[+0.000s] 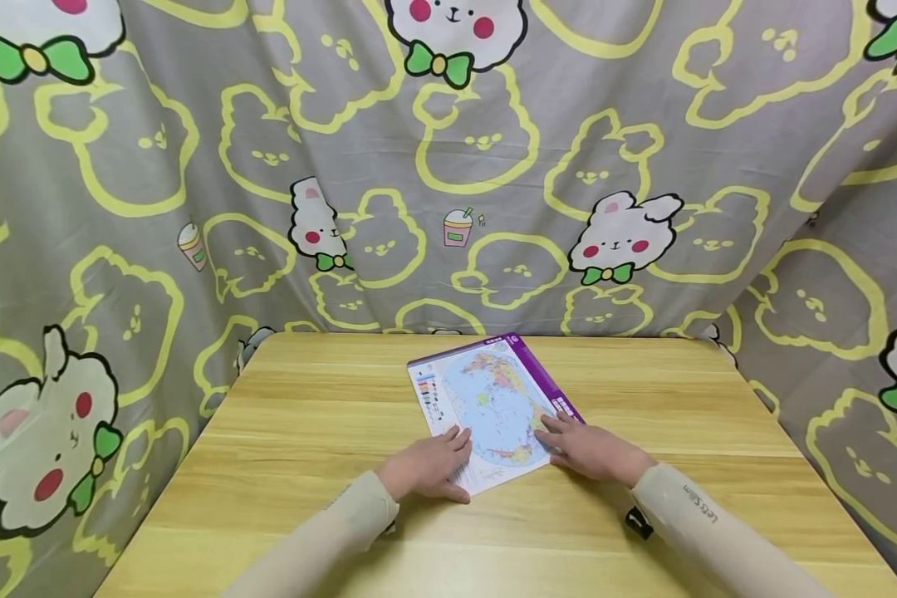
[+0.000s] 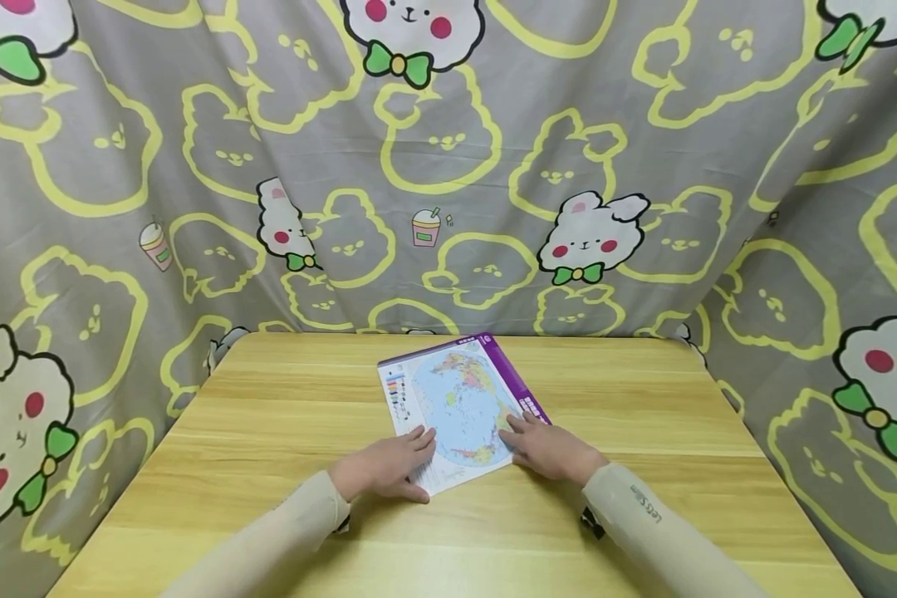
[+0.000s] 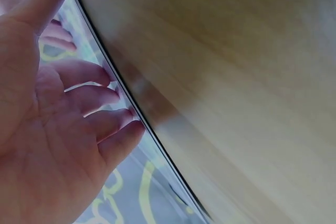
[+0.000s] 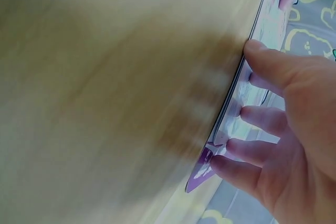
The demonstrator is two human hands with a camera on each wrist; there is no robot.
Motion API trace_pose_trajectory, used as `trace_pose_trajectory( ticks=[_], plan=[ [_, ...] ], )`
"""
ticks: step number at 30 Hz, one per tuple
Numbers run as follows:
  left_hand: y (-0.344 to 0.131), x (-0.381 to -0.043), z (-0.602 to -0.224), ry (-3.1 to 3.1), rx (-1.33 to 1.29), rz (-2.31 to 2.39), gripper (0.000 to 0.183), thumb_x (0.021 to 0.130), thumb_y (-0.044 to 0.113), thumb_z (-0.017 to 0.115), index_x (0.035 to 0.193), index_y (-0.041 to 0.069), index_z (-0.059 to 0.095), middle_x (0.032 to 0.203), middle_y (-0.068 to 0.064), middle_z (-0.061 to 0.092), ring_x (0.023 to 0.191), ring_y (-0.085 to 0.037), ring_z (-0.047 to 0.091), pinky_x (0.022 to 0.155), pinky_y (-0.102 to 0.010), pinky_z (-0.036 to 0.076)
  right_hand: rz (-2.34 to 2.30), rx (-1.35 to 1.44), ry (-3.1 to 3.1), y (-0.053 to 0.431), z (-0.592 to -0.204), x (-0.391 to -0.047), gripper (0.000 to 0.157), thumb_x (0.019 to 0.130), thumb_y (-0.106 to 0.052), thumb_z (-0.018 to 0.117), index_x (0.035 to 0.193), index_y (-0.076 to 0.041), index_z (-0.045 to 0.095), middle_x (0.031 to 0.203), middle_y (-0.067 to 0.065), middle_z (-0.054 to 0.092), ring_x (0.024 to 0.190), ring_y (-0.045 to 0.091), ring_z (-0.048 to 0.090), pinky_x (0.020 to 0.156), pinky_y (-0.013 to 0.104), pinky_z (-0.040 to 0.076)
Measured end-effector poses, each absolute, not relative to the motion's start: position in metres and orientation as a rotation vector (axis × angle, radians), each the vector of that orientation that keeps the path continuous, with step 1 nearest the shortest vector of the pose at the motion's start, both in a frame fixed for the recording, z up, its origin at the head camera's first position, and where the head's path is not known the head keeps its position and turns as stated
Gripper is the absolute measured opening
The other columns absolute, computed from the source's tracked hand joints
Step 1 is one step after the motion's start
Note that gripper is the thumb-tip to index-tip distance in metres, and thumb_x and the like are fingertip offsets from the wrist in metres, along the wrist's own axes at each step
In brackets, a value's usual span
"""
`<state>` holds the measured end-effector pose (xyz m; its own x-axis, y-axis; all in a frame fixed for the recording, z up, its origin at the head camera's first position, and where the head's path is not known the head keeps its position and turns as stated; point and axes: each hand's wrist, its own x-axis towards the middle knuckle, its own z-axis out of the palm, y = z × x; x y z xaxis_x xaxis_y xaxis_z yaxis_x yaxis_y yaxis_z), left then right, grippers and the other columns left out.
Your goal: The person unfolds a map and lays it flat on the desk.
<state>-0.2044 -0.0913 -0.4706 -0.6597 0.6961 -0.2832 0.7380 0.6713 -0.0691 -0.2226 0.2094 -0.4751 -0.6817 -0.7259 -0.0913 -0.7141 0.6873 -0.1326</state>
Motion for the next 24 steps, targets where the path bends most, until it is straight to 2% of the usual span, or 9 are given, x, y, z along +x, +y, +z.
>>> trace_pose_trajectory(
  ticks=[8, 24],
  plan=[
    [-0.086, -0.2, -0.47, 2.67, 1.175, -0.302, 0.086, 0.086, 0.066, 0.048, 0.146, 0.006, 0.035, 0.152, -0.011, 0.028, 0.138, -0.028, 0.027, 0.109, -0.031, 0.03, -0.179, -1.122, 2.768, 0.213, -0.476, -0.227, 0.043, 0.098, -0.021, 0.052, 0.137, -0.004, 0.049, 0.144, 0.026, 0.035, 0.129, 0.047, 0.034, 0.1, 0.055, 0.035],
    [-0.075, -0.192, -0.472, 2.66, 1.187, -0.352, 0.083, 0.088, 0.065, 0.044, 0.145, 0.006, 0.036, 0.151, -0.013, 0.03, 0.138, -0.025, 0.028, 0.109, -0.029, 0.028, -0.172, -1.14, 2.786, 0.22, -0.479, -0.236, 0.039, 0.098, -0.017, 0.052, 0.136, -0.006, 0.052, 0.142, 0.025, 0.039, 0.128, 0.045, 0.038, 0.101, 0.055, 0.035]
  ],
)
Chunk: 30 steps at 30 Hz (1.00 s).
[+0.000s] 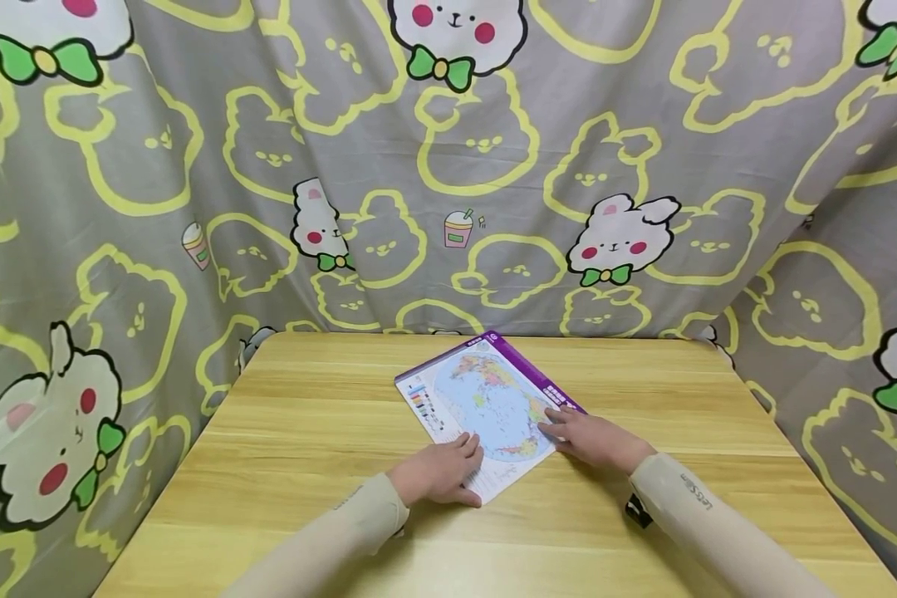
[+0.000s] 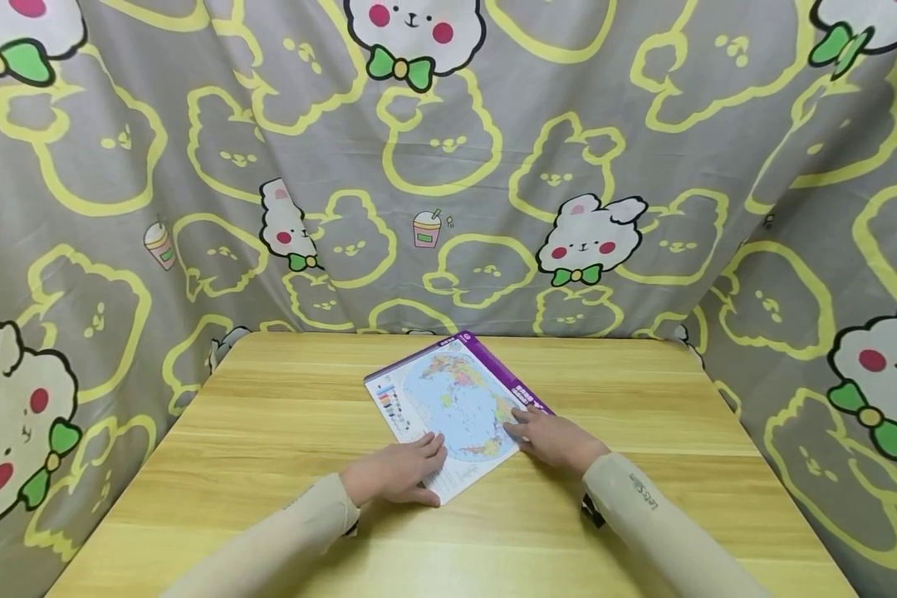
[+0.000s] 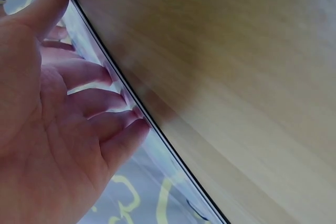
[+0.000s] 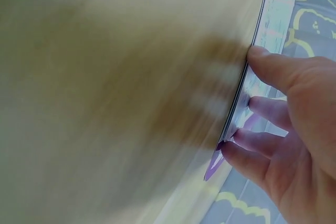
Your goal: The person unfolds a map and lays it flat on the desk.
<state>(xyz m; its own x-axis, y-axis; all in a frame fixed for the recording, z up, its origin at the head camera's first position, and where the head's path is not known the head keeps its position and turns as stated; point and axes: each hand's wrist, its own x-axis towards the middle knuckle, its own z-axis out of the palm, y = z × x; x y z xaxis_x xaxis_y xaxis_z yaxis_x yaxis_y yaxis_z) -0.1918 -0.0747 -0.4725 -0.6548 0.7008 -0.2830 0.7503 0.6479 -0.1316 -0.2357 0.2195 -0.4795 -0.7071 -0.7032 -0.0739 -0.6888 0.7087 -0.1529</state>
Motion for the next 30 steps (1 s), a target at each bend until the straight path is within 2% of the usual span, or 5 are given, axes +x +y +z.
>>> trace_pose_trajectory(
  ticks=[20, 30],
  plan=[
    [-0.064, -0.186, -0.471, 2.687, 1.161, -0.382, 0.068, 0.095, 0.055, 0.043, 0.145, 0.009, 0.038, 0.149, -0.012, 0.034, 0.137, -0.022, 0.03, 0.108, -0.028, 0.029, -0.248, -1.152, 2.8, 0.223, -0.483, -0.25, 0.036, 0.099, -0.014, 0.05, 0.133, -0.005, 0.055, 0.141, 0.025, 0.041, 0.129, 0.045, 0.037, 0.103, 0.057, 0.031],
    [-0.057, -0.186, -0.47, 2.685, 1.138, -0.406, 0.059, 0.098, 0.047, 0.043, 0.145, 0.013, 0.038, 0.15, -0.01, 0.032, 0.137, -0.02, 0.03, 0.108, -0.028, 0.031, -0.222, -1.065, 2.823, 0.223, -0.483, -0.258, 0.036, 0.099, -0.014, 0.049, 0.134, -0.009, 0.055, 0.142, 0.022, 0.041, 0.128, 0.043, 0.038, 0.102, 0.056, 0.033]
  ],
)
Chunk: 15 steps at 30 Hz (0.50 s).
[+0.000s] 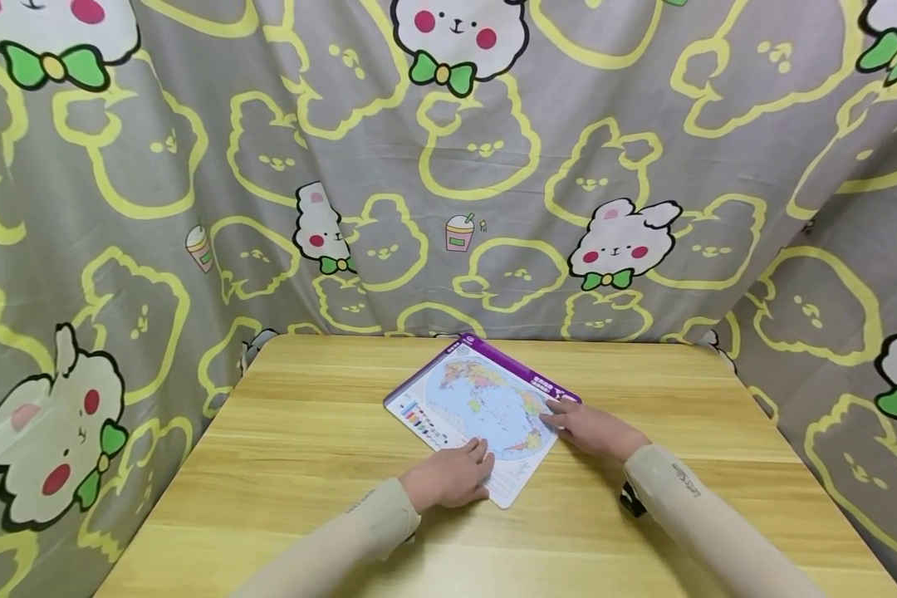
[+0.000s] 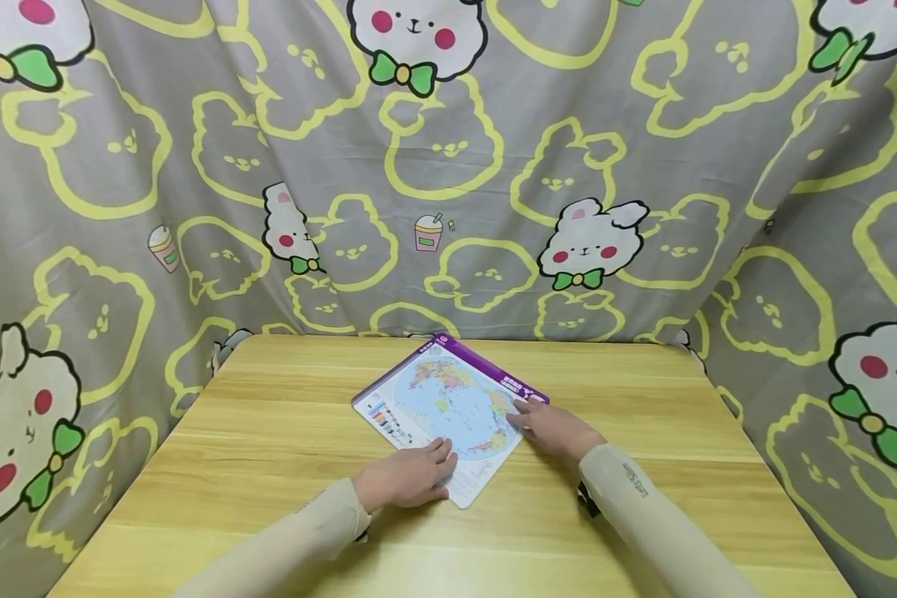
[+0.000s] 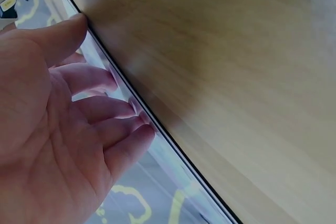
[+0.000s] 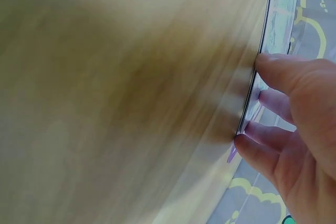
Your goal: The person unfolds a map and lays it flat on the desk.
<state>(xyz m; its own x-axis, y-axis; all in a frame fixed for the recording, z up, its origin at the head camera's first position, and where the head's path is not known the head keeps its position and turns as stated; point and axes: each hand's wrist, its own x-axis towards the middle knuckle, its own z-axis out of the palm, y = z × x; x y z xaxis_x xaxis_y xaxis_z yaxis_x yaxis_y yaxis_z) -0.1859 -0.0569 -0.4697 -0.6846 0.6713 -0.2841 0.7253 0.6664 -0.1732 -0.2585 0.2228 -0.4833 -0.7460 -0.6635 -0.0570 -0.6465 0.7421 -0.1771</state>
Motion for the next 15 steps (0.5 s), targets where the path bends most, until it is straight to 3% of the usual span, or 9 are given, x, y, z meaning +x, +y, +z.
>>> trace_pose_trajectory(
  ticks=[15],
  plan=[
    [-0.048, -0.188, -0.472, 2.692, 1.103, -0.388, 0.051, 0.1, 0.039, 0.043, 0.145, 0.018, 0.039, 0.151, -0.008, 0.032, 0.137, -0.018, 0.029, 0.105, -0.032, 0.035, -0.154, -1.014, 2.833, 0.22, -0.485, -0.276, 0.036, 0.099, -0.014, 0.047, 0.135, -0.015, 0.054, 0.143, 0.018, 0.042, 0.127, 0.041, 0.041, 0.102, 0.054, 0.035]
  ],
)
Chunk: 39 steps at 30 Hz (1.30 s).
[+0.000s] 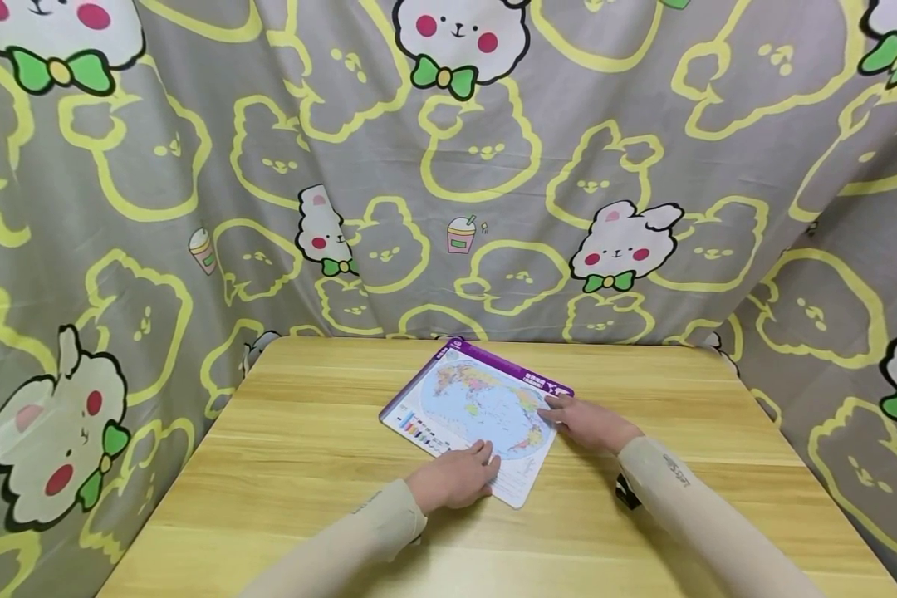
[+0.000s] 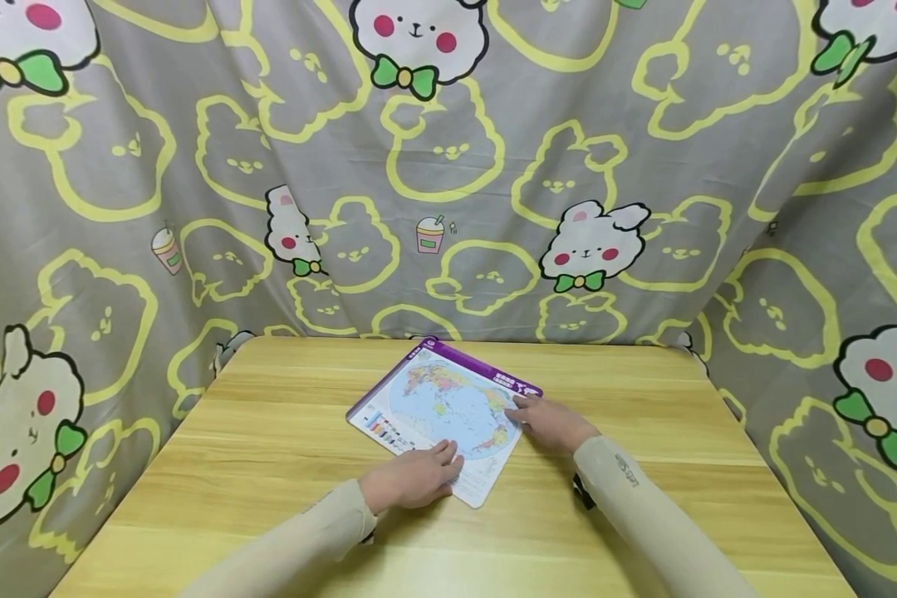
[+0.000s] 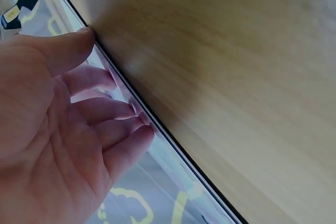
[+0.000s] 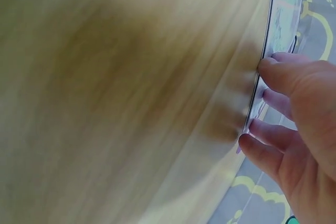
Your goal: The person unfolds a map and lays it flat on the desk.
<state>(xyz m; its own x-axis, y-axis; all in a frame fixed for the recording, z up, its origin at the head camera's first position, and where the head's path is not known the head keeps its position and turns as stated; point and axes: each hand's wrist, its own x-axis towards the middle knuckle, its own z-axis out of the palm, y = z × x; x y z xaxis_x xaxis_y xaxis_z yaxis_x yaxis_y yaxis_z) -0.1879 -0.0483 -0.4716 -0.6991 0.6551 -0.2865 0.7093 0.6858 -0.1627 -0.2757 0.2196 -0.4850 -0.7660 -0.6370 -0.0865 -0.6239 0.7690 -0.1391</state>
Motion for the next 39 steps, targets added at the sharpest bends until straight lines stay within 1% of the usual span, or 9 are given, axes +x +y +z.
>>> trace_pose_trajectory(
  ticks=[5, 13, 18, 21, 25, 31, 34, 39],
  plan=[
    [-0.045, -0.188, -0.472, 2.694, 1.089, -0.382, 0.05, 0.1, 0.038, 0.043, 0.146, 0.017, 0.038, 0.151, -0.007, 0.031, 0.138, -0.018, 0.029, 0.103, -0.033, 0.038, -0.147, -0.997, 2.831, 0.221, -0.484, -0.279, 0.037, 0.1, -0.013, 0.047, 0.136, -0.015, 0.054, 0.144, 0.018, 0.041, 0.127, 0.042, 0.041, 0.102, 0.054, 0.035],
    [-0.04, -0.19, -0.474, 2.689, 1.114, -0.357, 0.05, 0.1, 0.037, 0.043, 0.146, 0.016, 0.037, 0.151, -0.009, 0.031, 0.138, -0.02, 0.029, 0.105, -0.032, 0.036, -0.112, -1.044, 2.84, 0.225, -0.485, -0.285, 0.036, 0.099, -0.013, 0.048, 0.135, -0.013, 0.055, 0.142, 0.019, 0.042, 0.127, 0.041, 0.041, 0.102, 0.054, 0.035],
    [-0.044, -0.192, -0.476, 2.708, 1.147, -0.305, 0.051, 0.1, 0.039, 0.043, 0.145, 0.017, 0.039, 0.15, -0.01, 0.032, 0.137, -0.022, 0.03, 0.108, -0.032, 0.032, -0.085, -1.052, 2.864, 0.226, -0.487, -0.286, 0.036, 0.099, -0.014, 0.048, 0.135, -0.014, 0.055, 0.142, 0.018, 0.043, 0.127, 0.04, 0.042, 0.101, 0.053, 0.036],
    [-0.048, -0.192, -0.476, 2.706, 1.151, -0.241, 0.052, 0.099, 0.042, 0.043, 0.146, 0.019, 0.038, 0.151, -0.011, 0.031, 0.138, -0.023, 0.029, 0.109, -0.034, 0.029, -0.081, -1.058, 2.891, 0.225, -0.487, -0.284, 0.036, 0.099, -0.014, 0.048, 0.134, -0.012, 0.055, 0.141, 0.019, 0.044, 0.126, 0.04, 0.043, 0.101, 0.053, 0.036],
    [-0.057, -0.194, -0.472, 2.708, 1.133, -0.183, 0.055, 0.099, 0.044, 0.042, 0.148, 0.018, 0.035, 0.152, -0.012, 0.028, 0.139, -0.026, 0.025, 0.111, -0.037, 0.026, -0.056, -1.08, 2.925, 0.225, -0.487, -0.277, 0.035, 0.098, -0.015, 0.05, 0.132, -0.009, 0.057, 0.138, 0.021, 0.046, 0.123, 0.041, 0.045, 0.099, 0.053, 0.038],
    [-0.079, -0.205, -0.462, 2.745, 1.051, -0.121, 0.057, 0.099, 0.042, 0.044, 0.147, 0.013, 0.036, 0.151, -0.014, 0.029, 0.139, -0.029, 0.026, 0.111, -0.041, 0.026, -0.067, -1.147, 2.922, 0.221, -0.486, -0.26, 0.037, 0.096, -0.016, 0.053, 0.13, -0.004, 0.057, 0.135, 0.023, 0.049, 0.121, 0.042, 0.047, 0.098, 0.053, 0.039],
    [-0.092, -0.213, -0.461, 2.749, 1.021, -0.09, 0.055, 0.099, 0.041, 0.045, 0.146, 0.013, 0.038, 0.151, -0.015, 0.028, 0.139, -0.031, 0.025, 0.111, -0.043, 0.025, -0.121, -1.151, 2.899, 0.217, -0.483, -0.249, 0.039, 0.095, -0.016, 0.055, 0.132, -0.003, 0.055, 0.135, 0.024, 0.048, 0.122, 0.043, 0.046, 0.098, 0.054, 0.039],
    [-0.111, -0.227, -0.46, 2.751, 0.971, -0.009, 0.055, 0.098, 0.04, 0.046, 0.145, 0.012, 0.04, 0.15, -0.019, 0.029, 0.138, -0.034, 0.025, 0.111, -0.045, 0.025, -0.185, -1.142, 2.863, 0.208, -0.478, -0.231, 0.042, 0.097, -0.022, 0.053, 0.134, -0.003, 0.053, 0.137, 0.023, 0.047, 0.126, 0.044, 0.041, 0.101, 0.055, 0.036]
  ],
)
